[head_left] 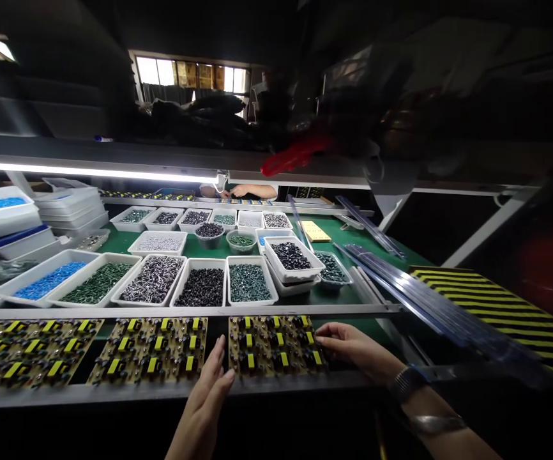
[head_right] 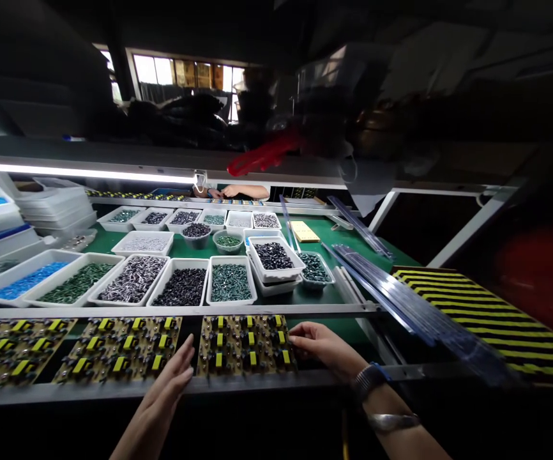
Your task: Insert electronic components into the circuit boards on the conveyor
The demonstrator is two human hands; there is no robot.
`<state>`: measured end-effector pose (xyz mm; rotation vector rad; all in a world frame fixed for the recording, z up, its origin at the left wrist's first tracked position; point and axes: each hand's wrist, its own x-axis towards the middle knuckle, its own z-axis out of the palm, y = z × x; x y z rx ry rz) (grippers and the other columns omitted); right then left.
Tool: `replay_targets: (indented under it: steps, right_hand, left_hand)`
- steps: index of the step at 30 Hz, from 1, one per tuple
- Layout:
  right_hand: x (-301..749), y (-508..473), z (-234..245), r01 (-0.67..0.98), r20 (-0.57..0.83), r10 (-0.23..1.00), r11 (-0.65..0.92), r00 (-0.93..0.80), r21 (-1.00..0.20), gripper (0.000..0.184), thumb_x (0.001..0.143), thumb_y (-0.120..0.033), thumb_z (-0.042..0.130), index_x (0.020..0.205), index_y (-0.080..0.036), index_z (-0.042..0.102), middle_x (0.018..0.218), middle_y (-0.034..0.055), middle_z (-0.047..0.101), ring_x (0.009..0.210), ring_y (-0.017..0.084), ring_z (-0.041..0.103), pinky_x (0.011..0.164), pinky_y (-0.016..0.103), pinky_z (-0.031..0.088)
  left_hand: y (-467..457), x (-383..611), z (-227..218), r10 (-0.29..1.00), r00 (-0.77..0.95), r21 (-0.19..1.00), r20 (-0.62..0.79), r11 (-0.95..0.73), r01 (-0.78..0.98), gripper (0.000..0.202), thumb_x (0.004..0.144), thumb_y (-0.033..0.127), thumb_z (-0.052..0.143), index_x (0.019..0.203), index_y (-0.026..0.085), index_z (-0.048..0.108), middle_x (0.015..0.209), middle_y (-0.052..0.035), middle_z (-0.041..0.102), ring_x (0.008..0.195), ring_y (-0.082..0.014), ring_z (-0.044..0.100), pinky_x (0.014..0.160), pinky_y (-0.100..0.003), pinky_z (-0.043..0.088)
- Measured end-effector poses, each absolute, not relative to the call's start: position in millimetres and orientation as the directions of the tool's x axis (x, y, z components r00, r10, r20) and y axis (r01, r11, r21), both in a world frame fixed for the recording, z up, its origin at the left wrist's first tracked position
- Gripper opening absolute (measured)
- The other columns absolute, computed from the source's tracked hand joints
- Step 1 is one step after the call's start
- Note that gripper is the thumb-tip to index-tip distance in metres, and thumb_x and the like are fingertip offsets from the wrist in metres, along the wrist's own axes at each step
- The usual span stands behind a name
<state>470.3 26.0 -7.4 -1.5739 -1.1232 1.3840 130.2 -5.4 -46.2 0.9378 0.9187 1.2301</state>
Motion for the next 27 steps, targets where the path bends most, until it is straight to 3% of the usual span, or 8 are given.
replay_targets:
  steps: [3,10,16,21,27]
  right_hand:
    - [468,24,-5,0.136,-0.320,0.947,-0.322,0.034,-0.937,0.043,0.062,-0.046,0.092,0.087,-0.014,0.078,0.075,0.0029,0.072,0.063,0.014,0.062,0.060,0.026,0.050]
    - [465,23,1,0.142,-0.288,0.957,-0.290,0.036,-0.946,0.042,0.063,-0.046,0.091,0.085,-0.013,0.078,0.076,0.0042,0.073,0.064,0.015,0.061,0.060,0.026,0.049]
    - [474,5,17,0.114,-0.271,0.961,-0.276,0.057,-0.954,0.044,0.065,-0.049,0.091,0.088,-0.014,0.076,0.085,0.0047,0.073,0.075,0.017,0.064,0.068,0.027,0.050]
    - [489,-57,36,0.047,-0.264,0.957,-0.271,0.117,-0.962,0.041,0.073,-0.048,0.088,0.092,-0.016,0.071,0.085,0.0012,0.068,0.073,0.014,0.060,0.067,0.025,0.048]
    - [510,-174,47,0.019,-0.238,0.913,-0.259,0.332,-0.966,0.034,0.079,-0.046,0.082,0.092,-0.017,0.068,0.085,0.0012,0.066,0.076,0.015,0.057,0.067,0.026,0.045]
  left_hand:
    - [3,130,-41,0.976,0.178,0.899,-0.126,0.188,-0.397,0.055,0.093,0.036,0.061,0.144,0.018,0.058,0.157,-0.0171,0.050,0.152,-0.0371,0.035,0.126,-0.058,0.019]
    - [12,121,-30,0.966,0.208,0.879,-0.151,0.228,-0.419,0.055,0.089,0.036,0.065,0.140,0.016,0.063,0.147,-0.0193,0.060,0.148,-0.0398,0.041,0.126,-0.060,0.019]
    - [16,122,-21,0.951,0.268,0.829,-0.153,0.271,-0.490,0.051,0.085,0.031,0.067,0.134,0.018,0.068,0.142,-0.0141,0.066,0.149,-0.0383,0.039,0.128,-0.058,0.019]
    - [15,142,-13,0.906,0.383,0.767,-0.183,0.375,-0.520,0.043,0.080,0.026,0.070,0.123,0.022,0.075,0.139,-0.0089,0.069,0.151,-0.0363,0.037,0.129,-0.053,0.020]
    - [0,204,-12,0.748,0.635,0.704,-0.193,0.556,-0.442,0.043,0.080,0.028,0.070,0.122,0.024,0.076,0.139,-0.0077,0.069,0.150,-0.0393,0.037,0.128,-0.057,0.023]
